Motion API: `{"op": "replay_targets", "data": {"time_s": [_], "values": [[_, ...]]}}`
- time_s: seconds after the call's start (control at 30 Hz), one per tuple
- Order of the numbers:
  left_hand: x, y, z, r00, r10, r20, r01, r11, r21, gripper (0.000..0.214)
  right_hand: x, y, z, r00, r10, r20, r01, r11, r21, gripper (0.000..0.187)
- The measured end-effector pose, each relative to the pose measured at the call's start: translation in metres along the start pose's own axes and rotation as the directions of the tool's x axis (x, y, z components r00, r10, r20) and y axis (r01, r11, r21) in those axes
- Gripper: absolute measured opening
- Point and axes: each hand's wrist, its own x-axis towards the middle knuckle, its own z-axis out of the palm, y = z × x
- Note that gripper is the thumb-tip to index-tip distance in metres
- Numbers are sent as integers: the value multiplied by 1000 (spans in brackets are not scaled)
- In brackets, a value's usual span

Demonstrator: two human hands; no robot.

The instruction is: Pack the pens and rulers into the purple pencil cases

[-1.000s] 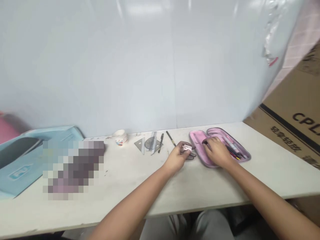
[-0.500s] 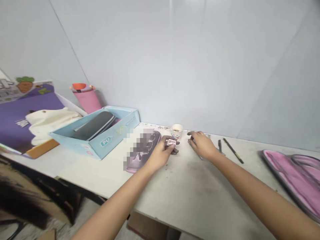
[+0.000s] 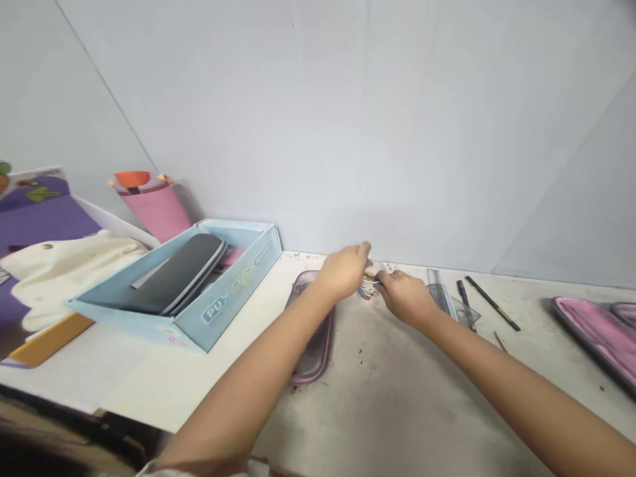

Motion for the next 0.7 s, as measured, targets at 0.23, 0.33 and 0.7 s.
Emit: {"op": "replay_targets", "data": {"time_s": [0.23, 0.33, 0.7], "values": [[3, -4, 10, 995, 54, 83, -67, 985, 156, 20, -6, -3, -4, 1000, 9, 10, -9, 1000, -27, 30], [-2, -7, 12, 994, 39, 106, -52, 990, 129, 17, -8, -3, -7, 1000, 15, 18, -14, 1000, -23, 30], [-32, 20, 18, 982, -188, 36, 157, 682, -715, 18, -29, 24, -18, 989, 142, -32, -141, 990, 29, 31]]}}
